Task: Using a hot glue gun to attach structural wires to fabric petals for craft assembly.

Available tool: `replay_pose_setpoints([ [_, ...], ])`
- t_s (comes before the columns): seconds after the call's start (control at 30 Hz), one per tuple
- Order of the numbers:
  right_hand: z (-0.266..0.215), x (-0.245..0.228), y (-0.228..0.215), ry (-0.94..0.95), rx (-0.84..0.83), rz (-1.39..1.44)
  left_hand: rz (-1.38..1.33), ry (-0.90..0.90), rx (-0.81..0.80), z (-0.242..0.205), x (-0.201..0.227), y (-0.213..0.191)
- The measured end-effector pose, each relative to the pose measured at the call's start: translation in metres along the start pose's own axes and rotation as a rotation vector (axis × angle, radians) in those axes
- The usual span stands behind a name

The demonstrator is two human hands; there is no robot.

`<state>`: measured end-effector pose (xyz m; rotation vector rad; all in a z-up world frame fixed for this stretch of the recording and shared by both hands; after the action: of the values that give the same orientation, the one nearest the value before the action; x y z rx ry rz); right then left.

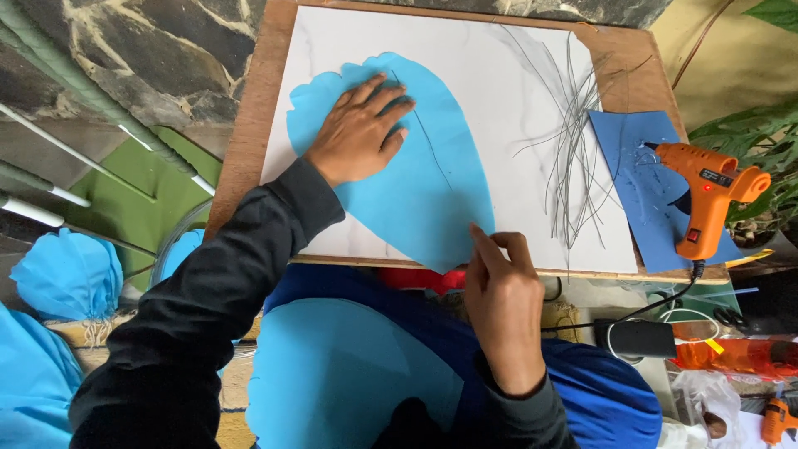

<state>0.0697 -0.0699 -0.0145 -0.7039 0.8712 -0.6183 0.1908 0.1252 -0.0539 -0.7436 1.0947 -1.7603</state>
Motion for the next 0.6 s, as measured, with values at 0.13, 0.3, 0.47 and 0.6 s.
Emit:
replay_pose_setpoints([
  [0.13,-0.016,0.003,-0.011,0.041,0.030,0.025,-0.007,0.018,0.035,-0.001,0.003,-0.002],
  [0.3,-0.028,0.011,-0.014,0.096,0.040,0.027,0.014,0.006,0.049,0.000,0.004,-0.006],
  [0.47,-0.032,0.016,-0.011,0.095,0.036,0.024,0.018,0.005,0.012,0.002,0.003,-0.004],
  [0.6,-0.034,0.016,-0.011,0.082,0.043,0.031,0.031,0.005,-0.011,0.005,0.001,0.000],
])
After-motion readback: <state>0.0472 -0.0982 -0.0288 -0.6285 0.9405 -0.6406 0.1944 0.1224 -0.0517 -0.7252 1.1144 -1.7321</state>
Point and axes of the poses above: each hand's wrist, its own z-axis towards the middle knuckle, its own y-axis out of the palm, x = y × z, the point moved 7 cm from there along z, towards the middle knuckle, and after that the axes turned 5 degrees about -x, right-handed, at the moved point
